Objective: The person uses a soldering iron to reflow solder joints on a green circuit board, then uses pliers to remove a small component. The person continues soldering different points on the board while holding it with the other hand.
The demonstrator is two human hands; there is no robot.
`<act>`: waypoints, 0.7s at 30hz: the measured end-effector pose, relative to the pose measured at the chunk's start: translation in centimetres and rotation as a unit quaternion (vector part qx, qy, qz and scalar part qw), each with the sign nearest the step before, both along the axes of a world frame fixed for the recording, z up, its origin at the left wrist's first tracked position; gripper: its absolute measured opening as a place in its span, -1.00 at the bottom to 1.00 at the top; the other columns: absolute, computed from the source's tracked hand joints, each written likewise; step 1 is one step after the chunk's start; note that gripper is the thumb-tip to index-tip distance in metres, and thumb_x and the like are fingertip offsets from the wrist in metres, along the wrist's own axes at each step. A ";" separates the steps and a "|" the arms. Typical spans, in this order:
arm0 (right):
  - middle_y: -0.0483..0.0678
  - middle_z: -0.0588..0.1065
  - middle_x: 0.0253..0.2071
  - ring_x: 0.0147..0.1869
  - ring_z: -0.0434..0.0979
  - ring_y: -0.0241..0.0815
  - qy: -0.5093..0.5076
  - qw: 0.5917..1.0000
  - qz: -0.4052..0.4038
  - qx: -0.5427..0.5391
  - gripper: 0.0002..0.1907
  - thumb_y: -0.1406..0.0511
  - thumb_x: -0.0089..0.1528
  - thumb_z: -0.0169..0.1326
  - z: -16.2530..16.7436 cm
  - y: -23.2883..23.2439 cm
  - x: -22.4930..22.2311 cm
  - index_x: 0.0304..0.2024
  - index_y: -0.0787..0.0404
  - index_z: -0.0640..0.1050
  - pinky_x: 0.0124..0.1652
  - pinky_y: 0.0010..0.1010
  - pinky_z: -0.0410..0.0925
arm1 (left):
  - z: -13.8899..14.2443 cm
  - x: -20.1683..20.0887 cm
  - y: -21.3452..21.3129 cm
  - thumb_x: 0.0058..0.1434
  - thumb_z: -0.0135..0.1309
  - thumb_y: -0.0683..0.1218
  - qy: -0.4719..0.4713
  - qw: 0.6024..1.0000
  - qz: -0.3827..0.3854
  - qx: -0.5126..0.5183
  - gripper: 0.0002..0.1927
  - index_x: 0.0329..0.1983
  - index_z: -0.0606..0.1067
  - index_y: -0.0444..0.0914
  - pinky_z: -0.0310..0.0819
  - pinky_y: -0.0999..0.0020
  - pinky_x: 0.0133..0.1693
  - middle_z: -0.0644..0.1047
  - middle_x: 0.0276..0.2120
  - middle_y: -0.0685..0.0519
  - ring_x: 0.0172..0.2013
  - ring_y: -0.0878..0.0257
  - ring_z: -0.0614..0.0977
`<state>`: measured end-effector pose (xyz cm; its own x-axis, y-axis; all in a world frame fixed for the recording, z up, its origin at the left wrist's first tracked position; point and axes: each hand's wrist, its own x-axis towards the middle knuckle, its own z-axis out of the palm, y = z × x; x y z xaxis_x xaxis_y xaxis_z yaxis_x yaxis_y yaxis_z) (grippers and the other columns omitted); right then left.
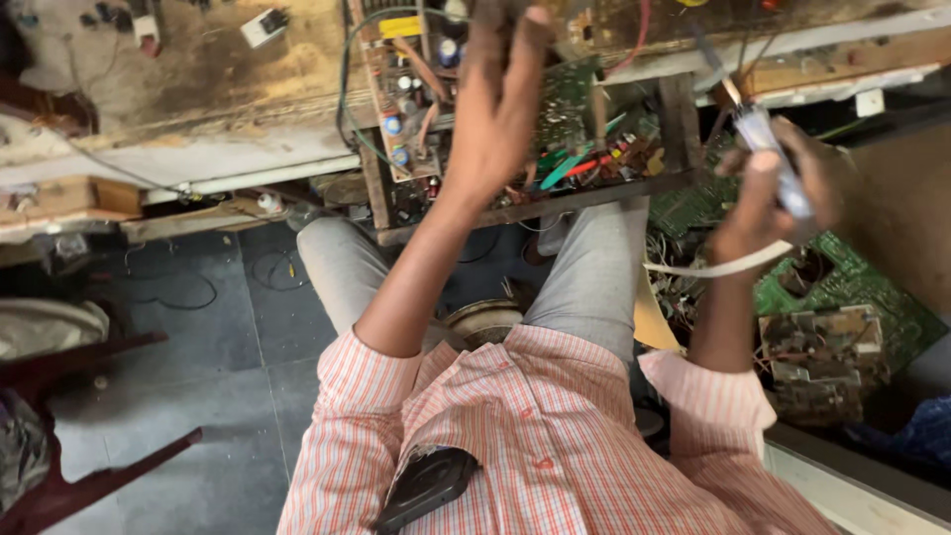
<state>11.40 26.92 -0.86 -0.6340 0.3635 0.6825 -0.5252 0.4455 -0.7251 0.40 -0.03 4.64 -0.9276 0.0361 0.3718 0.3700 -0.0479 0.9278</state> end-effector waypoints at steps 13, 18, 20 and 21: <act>0.17 0.54 0.10 0.10 0.55 -0.04 -0.022 0.963 -0.105 0.248 -0.70 0.28 0.56 0.08 -4.8 -1.8 -2.8 0.29 0.29 0.53 0.00 -0.20 0.44 | -2.3 -1.6 -1.0 0.60 -0.11 0.10 -0.058 0.996 -0.035 0.051 -0.34 0.56 0.18 -0.43 0.05 0.32 0.54 0.32 0.44 -0.20 0.45 0.11 0.29; 0.13 0.61 -0.14 -0.17 0.54 -0.11 0.031 0.972 -0.111 0.206 -0.66 0.27 0.45 0.17 -1.7 1.1 -6.6 0.16 0.42 0.61 -0.25 -0.24 0.36 | -3.4 -1.8 -1.3 0.56 -0.06 0.11 -0.104 0.989 -0.041 0.101 -0.34 0.49 0.24 -0.48 0.13 0.28 0.50 0.37 0.40 -0.22 0.41 0.08 0.35; 0.10 0.61 -0.18 -0.19 0.58 -0.10 0.026 0.976 -0.087 0.195 -0.70 0.28 0.47 0.22 -1.3 1.7 -7.5 0.12 0.41 0.64 -0.25 -0.25 0.38 | -3.8 -1.9 -1.4 0.52 -0.03 0.14 -0.121 0.987 -0.022 0.102 -0.26 0.54 0.16 -0.45 0.08 0.28 0.49 0.28 0.48 -0.20 0.49 0.08 0.29; 0.10 0.60 -0.15 -0.16 0.58 -0.07 0.014 0.977 -0.069 0.199 -0.73 0.29 0.52 0.22 -1.0 2.1 -8.0 0.12 0.40 0.64 -0.22 -0.25 0.38 | -4.0 -2.0 -1.5 0.49 -0.03 0.16 -0.130 0.986 -0.023 0.106 -0.23 0.54 0.15 -0.45 0.07 0.28 0.49 0.25 0.49 -0.20 0.50 0.08 0.27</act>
